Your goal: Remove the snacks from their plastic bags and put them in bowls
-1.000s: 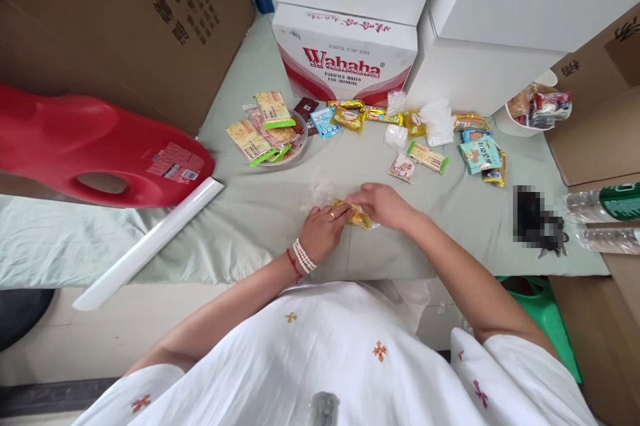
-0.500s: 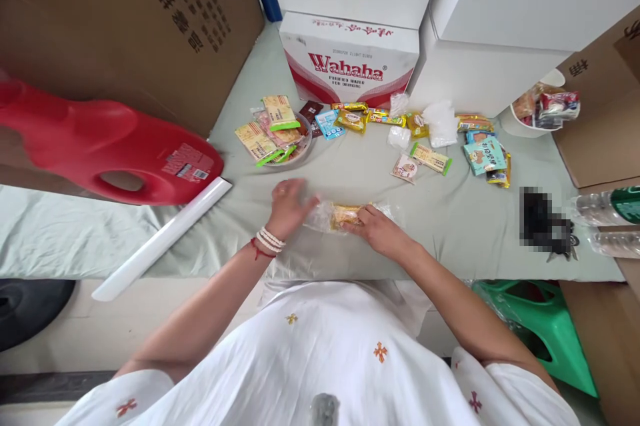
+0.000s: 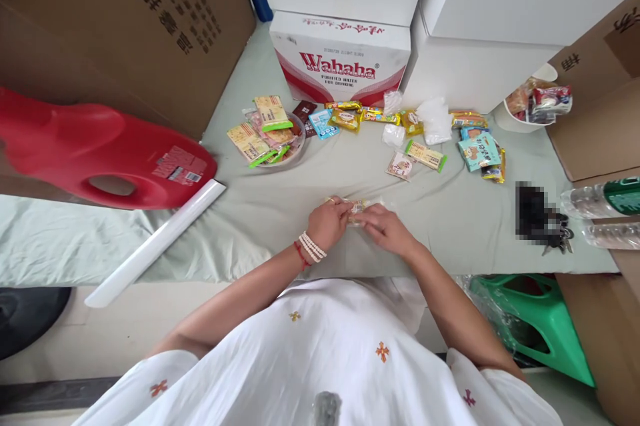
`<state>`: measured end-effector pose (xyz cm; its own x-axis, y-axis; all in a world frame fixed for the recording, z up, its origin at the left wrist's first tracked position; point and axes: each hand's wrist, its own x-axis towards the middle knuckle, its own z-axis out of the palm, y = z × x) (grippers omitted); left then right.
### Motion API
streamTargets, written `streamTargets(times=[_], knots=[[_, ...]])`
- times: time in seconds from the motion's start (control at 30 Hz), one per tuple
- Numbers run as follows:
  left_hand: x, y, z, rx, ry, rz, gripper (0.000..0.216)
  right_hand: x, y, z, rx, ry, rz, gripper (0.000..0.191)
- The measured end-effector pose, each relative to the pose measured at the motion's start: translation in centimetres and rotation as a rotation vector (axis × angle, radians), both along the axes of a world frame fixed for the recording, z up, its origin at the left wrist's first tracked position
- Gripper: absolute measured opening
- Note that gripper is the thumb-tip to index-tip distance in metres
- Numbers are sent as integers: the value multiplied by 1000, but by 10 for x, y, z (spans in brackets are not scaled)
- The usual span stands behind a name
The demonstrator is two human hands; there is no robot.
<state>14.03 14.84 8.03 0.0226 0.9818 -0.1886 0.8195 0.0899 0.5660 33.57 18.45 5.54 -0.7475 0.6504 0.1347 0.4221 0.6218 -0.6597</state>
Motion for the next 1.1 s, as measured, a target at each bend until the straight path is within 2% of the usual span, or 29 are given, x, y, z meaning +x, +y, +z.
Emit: streamTargets(times=[0.1,0.17,0.23,0.3,0.37,0.47,0.6,0.63,0.7,0.77,0.83,0.87,0.93,1.0,1.03,1.1], knots=[[3,-5,0,31,135,3,33,12,0,-8,112,-130,-476,46],[-1,-7,2,117,204,104,43,15,2,-11,177,-266,-637,53],[-5,-5,2,155,258,182,58,13,3,-7,183,-319,-654,36],[-9,-2,0,106,273,165,51,5,3,4,145,-292,-644,20],[-11,2,-3,27,236,103,41,-11,1,17,84,-239,-595,18],[-11,7,-5,-67,116,116,29,-41,-11,29,32,-171,-409,21],[-20,10,-5,-219,-242,293,12,-64,-29,26,41,30,-151,29],[-24,9,-5,-257,-338,313,11,-64,-33,23,63,81,-106,33],[-30,5,-2,-346,-611,292,18,-60,-37,18,122,122,-71,55],[-33,-1,2,-431,-983,266,26,-54,-39,11,163,98,-126,63],[-33,-7,7,-464,-1285,288,30,-48,-39,6,150,60,-210,55],[-32,-9,10,-451,-1339,300,31,-45,-38,5,127,51,-232,51],[-31,-14,17,-424,-1332,260,33,-36,-36,5,65,61,-228,45],[-34,-18,23,-371,-1227,156,37,-19,-26,7,12,117,-283,40],[-38,-20,25,-296,-1133,122,37,-5,-17,9,-7,162,-379,37],[-55,-23,28,-3,-854,147,34,31,10,10,-36,309,-685,33]])
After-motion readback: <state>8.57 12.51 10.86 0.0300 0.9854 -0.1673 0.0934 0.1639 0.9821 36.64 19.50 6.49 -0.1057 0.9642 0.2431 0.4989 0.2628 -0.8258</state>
